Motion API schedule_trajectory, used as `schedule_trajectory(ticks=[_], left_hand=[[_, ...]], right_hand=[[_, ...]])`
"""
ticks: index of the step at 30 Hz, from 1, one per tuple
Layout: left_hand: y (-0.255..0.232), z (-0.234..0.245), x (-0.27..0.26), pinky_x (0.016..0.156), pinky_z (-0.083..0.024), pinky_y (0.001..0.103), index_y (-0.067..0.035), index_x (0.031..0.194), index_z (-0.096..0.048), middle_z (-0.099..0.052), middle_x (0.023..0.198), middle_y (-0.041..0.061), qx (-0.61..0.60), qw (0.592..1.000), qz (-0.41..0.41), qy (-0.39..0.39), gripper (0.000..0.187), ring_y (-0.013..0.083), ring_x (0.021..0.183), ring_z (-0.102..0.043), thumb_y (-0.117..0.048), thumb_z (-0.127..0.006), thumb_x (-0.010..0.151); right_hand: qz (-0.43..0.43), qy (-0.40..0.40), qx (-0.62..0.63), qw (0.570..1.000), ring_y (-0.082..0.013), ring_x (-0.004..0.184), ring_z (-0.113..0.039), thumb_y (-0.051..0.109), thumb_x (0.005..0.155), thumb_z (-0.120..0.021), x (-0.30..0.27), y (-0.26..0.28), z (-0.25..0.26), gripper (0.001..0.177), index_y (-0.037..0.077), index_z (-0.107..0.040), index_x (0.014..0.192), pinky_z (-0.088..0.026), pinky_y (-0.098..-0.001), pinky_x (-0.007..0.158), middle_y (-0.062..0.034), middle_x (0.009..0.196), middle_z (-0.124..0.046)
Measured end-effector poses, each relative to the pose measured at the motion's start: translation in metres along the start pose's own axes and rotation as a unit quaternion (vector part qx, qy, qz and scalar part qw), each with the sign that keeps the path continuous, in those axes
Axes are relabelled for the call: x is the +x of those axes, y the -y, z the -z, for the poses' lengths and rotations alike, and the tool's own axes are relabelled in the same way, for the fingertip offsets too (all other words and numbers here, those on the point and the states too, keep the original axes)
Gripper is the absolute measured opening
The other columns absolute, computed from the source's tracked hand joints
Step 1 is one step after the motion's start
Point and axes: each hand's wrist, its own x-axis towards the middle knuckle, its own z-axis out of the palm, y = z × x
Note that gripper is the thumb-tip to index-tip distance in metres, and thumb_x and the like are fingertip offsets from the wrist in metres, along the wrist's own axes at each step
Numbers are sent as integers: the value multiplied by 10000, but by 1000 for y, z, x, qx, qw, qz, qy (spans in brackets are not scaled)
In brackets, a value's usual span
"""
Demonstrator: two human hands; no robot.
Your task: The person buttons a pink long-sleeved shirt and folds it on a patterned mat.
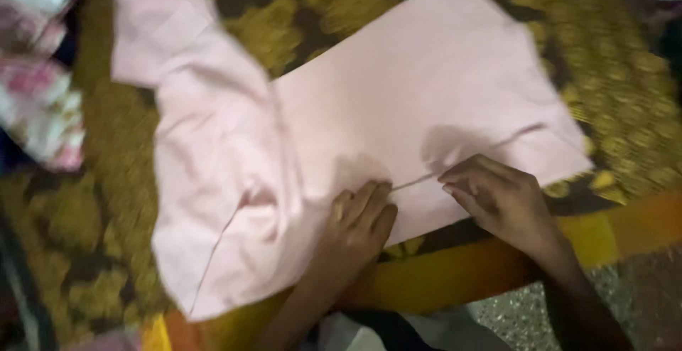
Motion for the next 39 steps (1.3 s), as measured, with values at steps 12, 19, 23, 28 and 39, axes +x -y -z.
schedule_trajectory(ticks=[12, 19, 23, 28, 39], left_hand=[[4, 42, -142, 1015, -419, 462, -42, 1145, -667, -603, 1392, 132, 51, 945, 287, -146, 227, 285, 1307, -567, -105, -703, 930], [20, 42, -160, 1064, -433, 492, -4, 1198, -633, -579, 1378, 186, -3, 927, 312, -207, 286, 378, 1319, -537, -86, -685, 928], [27, 33, -163, 1048, -417, 487, 6, 1258, -615, -587, 1355, 180, -32, 924, 314, -216, 360, 368, 1311, -536, -87, -673, 915], [34, 24, -167, 1052, -399, 482, -7, 1285, -595, -576, 1380, 184, -20, 926, 289, -240, 367, 363, 1322, -525, -105, -665, 938], [37, 26, -167, 1002, -423, 483, -8, 1230, -600, -587, 1330, 170, -29, 926, 281, -252, 335, 359, 1279, -543, -100, -675, 917]], right_hand=[[119, 202, 18, 972, -202, 787, -746, 109, 904, -706, 98, 124, -61, 131, 92, -714, 1034, -603, -329, 669, -46, 990, -746], [341, 293, -30, 893, -301, 925, -716, 171, 870, -676, 91, 160, -130, 273, 116, -676, 1138, -560, -367, 755, -113, 1104, -724], [225, 375, -32, 899, -229, 861, -744, 167, 898, -674, 110, 162, -124, 241, 162, -718, 1135, -578, -350, 753, -50, 1000, -767], [232, 156, -44, 959, -215, 768, -733, 100, 913, -695, 190, 163, -126, 201, 119, -761, 1101, -567, -340, 681, -84, 1015, -766], [242, -65, -125, 960, -289, 774, -706, 353, 807, -822, 364, 195, -213, 273, 131, -735, 941, -552, -439, 657, -77, 891, -736]])
